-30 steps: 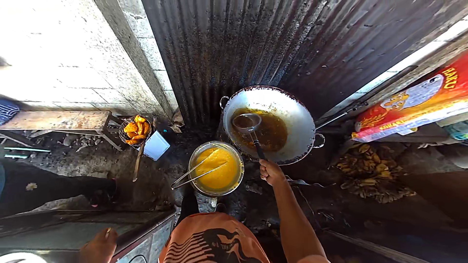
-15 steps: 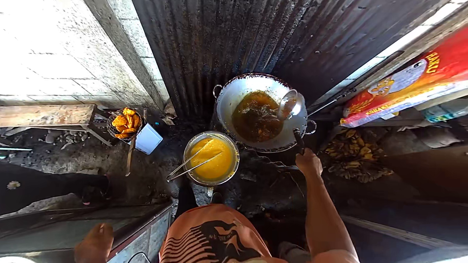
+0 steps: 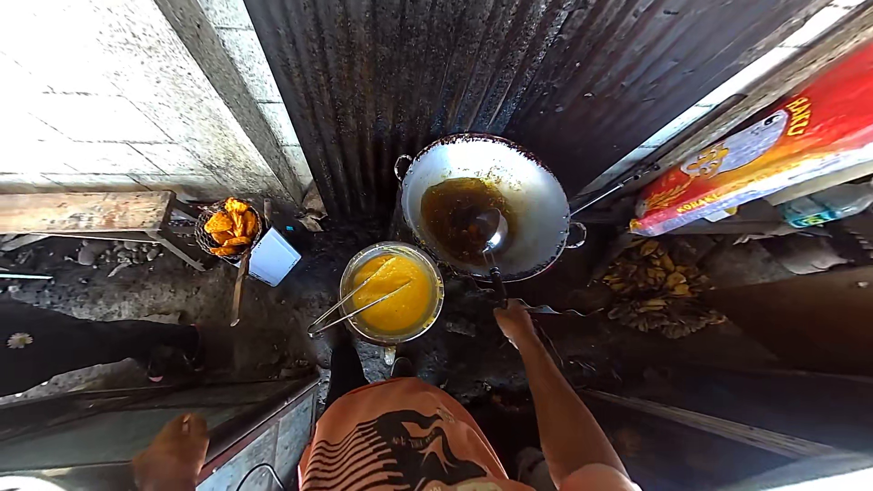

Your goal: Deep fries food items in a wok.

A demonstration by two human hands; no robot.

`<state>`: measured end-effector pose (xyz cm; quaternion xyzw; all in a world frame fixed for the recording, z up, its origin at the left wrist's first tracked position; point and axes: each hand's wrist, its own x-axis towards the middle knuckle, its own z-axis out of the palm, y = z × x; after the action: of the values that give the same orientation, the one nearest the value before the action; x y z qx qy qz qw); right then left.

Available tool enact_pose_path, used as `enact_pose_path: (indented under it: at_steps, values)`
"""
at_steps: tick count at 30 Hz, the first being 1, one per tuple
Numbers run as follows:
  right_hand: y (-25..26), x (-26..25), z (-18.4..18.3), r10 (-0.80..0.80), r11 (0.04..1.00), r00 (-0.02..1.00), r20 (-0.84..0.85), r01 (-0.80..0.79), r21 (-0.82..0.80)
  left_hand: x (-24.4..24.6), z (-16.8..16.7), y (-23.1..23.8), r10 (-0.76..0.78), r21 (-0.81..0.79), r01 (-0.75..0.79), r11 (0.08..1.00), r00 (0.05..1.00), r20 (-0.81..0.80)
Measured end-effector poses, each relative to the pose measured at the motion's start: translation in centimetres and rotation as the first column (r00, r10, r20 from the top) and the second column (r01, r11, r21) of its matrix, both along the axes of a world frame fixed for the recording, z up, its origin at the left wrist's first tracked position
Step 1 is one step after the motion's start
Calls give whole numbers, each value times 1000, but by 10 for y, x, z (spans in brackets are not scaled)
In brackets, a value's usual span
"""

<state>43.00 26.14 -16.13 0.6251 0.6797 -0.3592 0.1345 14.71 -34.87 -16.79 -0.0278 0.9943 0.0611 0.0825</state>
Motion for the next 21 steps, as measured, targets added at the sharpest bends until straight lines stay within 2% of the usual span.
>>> enact_pose_path:
  at_steps: [4,7,9,12,15,17,19,21]
  values:
    - [-10,-36,-14,-200,966,951,-234,152,-207,-2,-1,0,-10,-36,11,999,1000,19]
    - [-8,-58,-9,-448,858,788,-423,246,-451,-2,-3,-1,-22,-47,22,999,1000,4]
    - [-3,-63,-5,-575,782,665,-477,276,-558,-1,-2,-1,-20,-36,20,999,1000,-3]
    - [7,-55,4,-653,725,557,-513,263,-636,0,2,2,0,-27,1,1000,1000,10]
    - [16,-37,10,-643,741,533,-551,250,-623,-1,0,0,-1,-21,1,1000,1000,7]
    - [24,-24,19,-601,783,554,-576,263,-564,-1,-2,-1,1,-21,-1,1000,1000,4]
    - [34,-11,31,-513,853,631,-582,296,-430,-1,-2,-1,5,-31,-5,1000,1000,1]
    - [47,0,41,-367,930,767,-526,306,-204,-1,-3,-1,7,-38,-7,999,1000,7]
